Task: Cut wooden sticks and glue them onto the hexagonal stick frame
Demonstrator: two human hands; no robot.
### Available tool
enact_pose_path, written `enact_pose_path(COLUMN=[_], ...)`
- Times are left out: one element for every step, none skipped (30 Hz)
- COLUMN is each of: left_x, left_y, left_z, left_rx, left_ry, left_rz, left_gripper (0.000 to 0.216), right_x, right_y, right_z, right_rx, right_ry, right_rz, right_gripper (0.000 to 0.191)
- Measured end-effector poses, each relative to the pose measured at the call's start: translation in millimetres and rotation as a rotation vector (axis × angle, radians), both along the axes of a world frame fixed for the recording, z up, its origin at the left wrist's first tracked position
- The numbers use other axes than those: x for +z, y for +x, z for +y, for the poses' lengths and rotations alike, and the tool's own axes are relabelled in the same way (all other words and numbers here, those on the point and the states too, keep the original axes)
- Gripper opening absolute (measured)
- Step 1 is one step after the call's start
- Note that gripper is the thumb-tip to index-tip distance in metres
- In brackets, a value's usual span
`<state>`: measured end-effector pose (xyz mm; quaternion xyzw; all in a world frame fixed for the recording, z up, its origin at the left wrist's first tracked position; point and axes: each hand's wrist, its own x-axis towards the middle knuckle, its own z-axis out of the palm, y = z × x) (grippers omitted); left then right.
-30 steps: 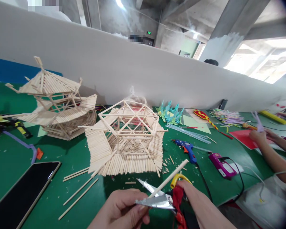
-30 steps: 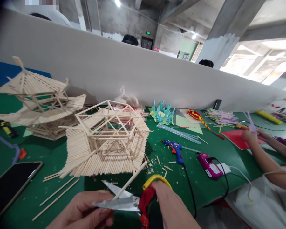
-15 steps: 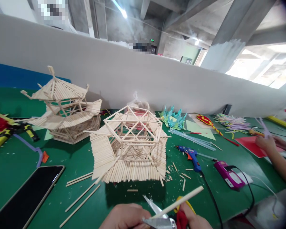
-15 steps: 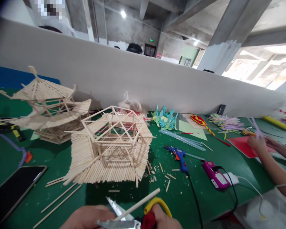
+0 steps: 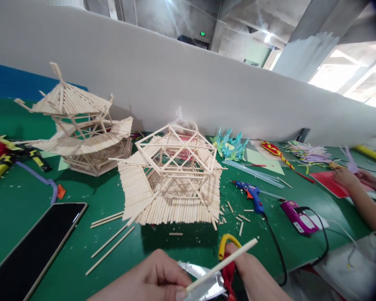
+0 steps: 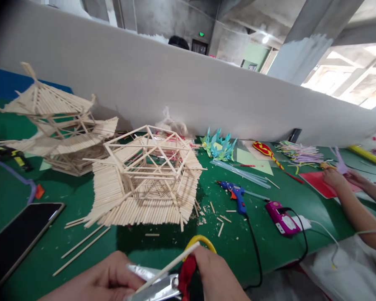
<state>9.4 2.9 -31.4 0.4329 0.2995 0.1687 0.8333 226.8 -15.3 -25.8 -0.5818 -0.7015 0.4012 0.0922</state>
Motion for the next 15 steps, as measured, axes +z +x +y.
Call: enact_pose_path(left_x=[-0.1, -0.9, -2.3, -4.5, -7.1, -10.1, -13.3, -16.2, -18.6, -20.2, -21.0, -21.0, -20.3, -19.4, -18.5], left_y=[0.5, 0.9, 1.1, 1.2, 1.2, 1.1, 1.0, 0.9, 0.9, 1.0, 1.3, 1.7, 2.3, 3.0, 3.8], left_z=[1.6, 2.7, 3.2, 3.0, 2.2, 1.0, -0.3, -1.7, -2.7, -3.4, -3.7, -3.5, -3.1, -2.6, -2.2], left_rx=[0.000, 0.000, -0.001, 0.002, 0.004, 0.009, 0.013, 0.017, 0.021, 0.024, 0.024, 0.021, 0.017, 0.010, 0.000], left_ry=[-0.018, -0.032, -0.044, -0.057, -0.066, -0.070, -0.079, -0.094, -0.109, -0.123, -0.134, -0.142, -0.145, -0.146, -0.151], left_rz=[-0.031, -0.053, -0.073, -0.086, -0.094, -0.094, -0.098, -0.101, -0.102, -0.103, -0.107, -0.116, -0.127, -0.141, -0.156], left_gripper=[0.034, 0.033, 0.033, 0.032, 0.033, 0.034, 0.034, 0.035, 0.035, 0.034, 0.034, 0.033, 0.033, 0.033, 0.033], right_x=[2.4, 4.2, 5.2, 5.4, 4.8, 3.4, 1.5, -0.9, -3.6, -6.7, -10.1, -13.9, -18.0, -22.3, -26.8], right_y=[0.3, 0.6, 0.9, 1.2, 1.4, 1.6, 1.6, 1.7, 1.6, 1.4, 1.1, 0.7, 0.2, -0.5, -1.2], right_z=[0.0, -0.2, -0.4, -0.6, -1.0, -1.4, -1.8, -2.2, -2.5, -2.5, -1.9, -0.5, 1.9, 5.4, 9.7], right_rx=[0.005, 0.011, 0.016, 0.022, 0.028, 0.034, 0.041, 0.047, 0.051, 0.050, 0.043, 0.031, 0.018, 0.007, 0.002], right_ry=[0.009, 0.017, 0.025, 0.029, 0.031, 0.029, 0.025, 0.023, 0.023, 0.024, 0.023, 0.018, 0.009, -0.003, -0.016], right_rz=[-0.004, -0.011, -0.022, -0.035, -0.050, -0.065, -0.075, -0.077, -0.071, -0.065, -0.068, -0.081, -0.102, -0.126, -0.147], right_gripper=[0.022, 0.022, 0.023, 0.024, 0.025, 0.026, 0.026, 0.027, 0.029, 0.029, 0.028, 0.024, 0.017, 0.009, 0.009])
